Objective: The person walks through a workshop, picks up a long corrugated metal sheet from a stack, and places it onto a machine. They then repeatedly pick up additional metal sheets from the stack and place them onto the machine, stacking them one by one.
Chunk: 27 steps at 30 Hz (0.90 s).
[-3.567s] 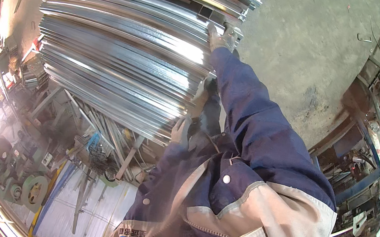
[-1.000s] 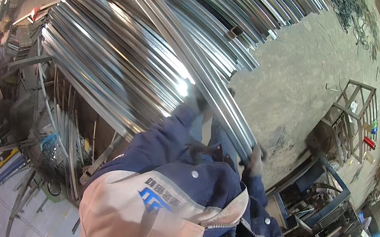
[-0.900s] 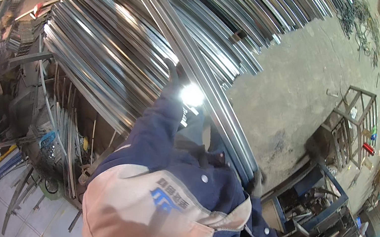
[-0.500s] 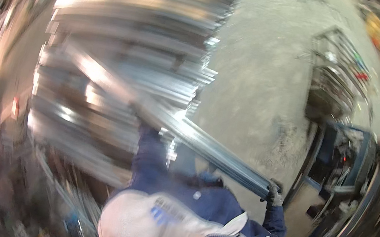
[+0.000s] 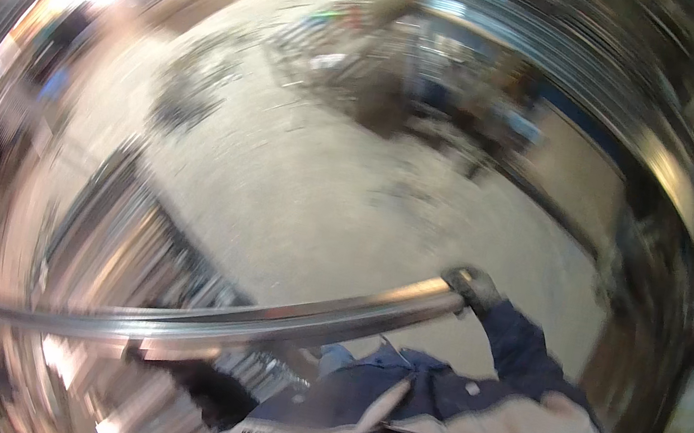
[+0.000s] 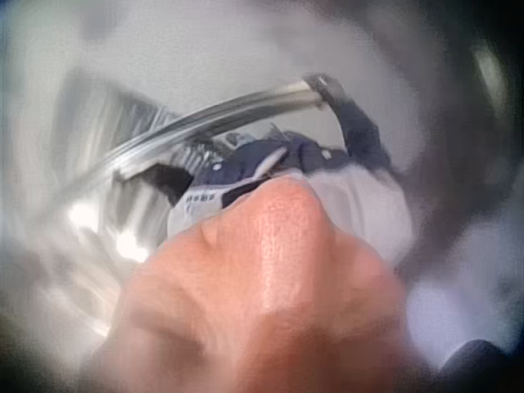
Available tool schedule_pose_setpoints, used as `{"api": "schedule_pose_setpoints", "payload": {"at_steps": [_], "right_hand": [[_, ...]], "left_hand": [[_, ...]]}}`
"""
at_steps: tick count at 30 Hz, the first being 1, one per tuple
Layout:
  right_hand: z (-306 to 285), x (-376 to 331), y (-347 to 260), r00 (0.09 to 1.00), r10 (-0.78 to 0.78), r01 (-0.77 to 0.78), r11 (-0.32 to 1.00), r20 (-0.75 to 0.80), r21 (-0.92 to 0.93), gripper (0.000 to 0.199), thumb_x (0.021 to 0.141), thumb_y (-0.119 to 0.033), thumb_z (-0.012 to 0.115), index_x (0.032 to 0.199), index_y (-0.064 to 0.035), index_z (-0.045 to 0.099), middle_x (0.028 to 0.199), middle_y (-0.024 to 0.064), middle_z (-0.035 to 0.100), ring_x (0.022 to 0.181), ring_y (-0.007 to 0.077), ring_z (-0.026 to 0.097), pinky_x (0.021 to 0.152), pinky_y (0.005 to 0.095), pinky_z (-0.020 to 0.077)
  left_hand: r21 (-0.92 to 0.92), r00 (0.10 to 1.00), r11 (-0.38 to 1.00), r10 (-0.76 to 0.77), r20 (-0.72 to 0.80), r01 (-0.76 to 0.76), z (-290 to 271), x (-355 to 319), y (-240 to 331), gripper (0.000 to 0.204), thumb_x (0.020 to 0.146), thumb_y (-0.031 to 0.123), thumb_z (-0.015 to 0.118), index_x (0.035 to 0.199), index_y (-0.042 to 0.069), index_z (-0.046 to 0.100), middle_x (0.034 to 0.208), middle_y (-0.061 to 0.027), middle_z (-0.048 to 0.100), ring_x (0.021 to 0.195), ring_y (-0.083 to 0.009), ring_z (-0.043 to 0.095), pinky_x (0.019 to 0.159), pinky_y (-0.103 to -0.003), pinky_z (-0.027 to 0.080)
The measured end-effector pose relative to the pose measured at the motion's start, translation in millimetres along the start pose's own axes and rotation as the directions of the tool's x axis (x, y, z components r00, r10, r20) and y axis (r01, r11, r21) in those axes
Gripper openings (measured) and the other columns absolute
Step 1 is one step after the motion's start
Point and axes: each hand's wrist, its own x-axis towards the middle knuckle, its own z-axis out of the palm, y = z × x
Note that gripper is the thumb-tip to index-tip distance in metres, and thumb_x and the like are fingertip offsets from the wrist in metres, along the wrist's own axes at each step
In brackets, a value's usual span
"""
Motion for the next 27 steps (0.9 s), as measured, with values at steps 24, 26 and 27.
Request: {"api": "schedule_pose_setpoints", "payload": {"at_steps": [24,26,27], "right_hand": [[-597,-261,-34,0.127,-0.312,-0.160,0.930,-0.942,-0.329,0.052,0.092,-0.053,0.066,0.117,-0.0074,0.071,0.106,0.0097,0.074,0.097,0.0292,0.070,0.089,0.0374,0.0540],[-603,-242,-46,0.095,-0.558,-0.425,0.726,-0.824,-0.541,0.053,0.093,-0.053,0.063,0.122,-0.0080,0.068,0.114,0.0134,0.072,0.103,0.0324,0.069,0.093,0.0397,0.0531],[-603,-229,-53,0.110,-0.601,-0.547,0.628,-0.791,-0.553,0.056,0.095,-0.054,0.060,0.126,-0.0086,0.065,0.122,0.0151,0.067,0.109,0.0337,0.065,0.097,0.0427,0.0508]], "left_hand": [[-0.057,0.571,0.752,-0.446,0.689,0.656,520,-277,-431,0.082,0.085,0.066,0.050,0.137,0.002,0.050,0.130,-0.0249,0.056,0.124,-0.0378,0.057,0.103,-0.058,0.048],[0.015,0.739,0.894,-0.380,0.556,0.448,552,-311,-475,0.078,0.087,0.065,0.048,0.133,0.002,0.054,0.125,-0.0251,0.058,0.120,-0.0367,0.059,0.099,-0.059,0.050],[-0.104,0.652,0.724,-0.536,0.536,0.681,569,-326,-492,0.075,0.088,0.064,0.047,0.132,0.003,0.055,0.122,-0.0254,0.058,0.119,-0.0359,0.060,0.097,-0.059,0.051]]}}
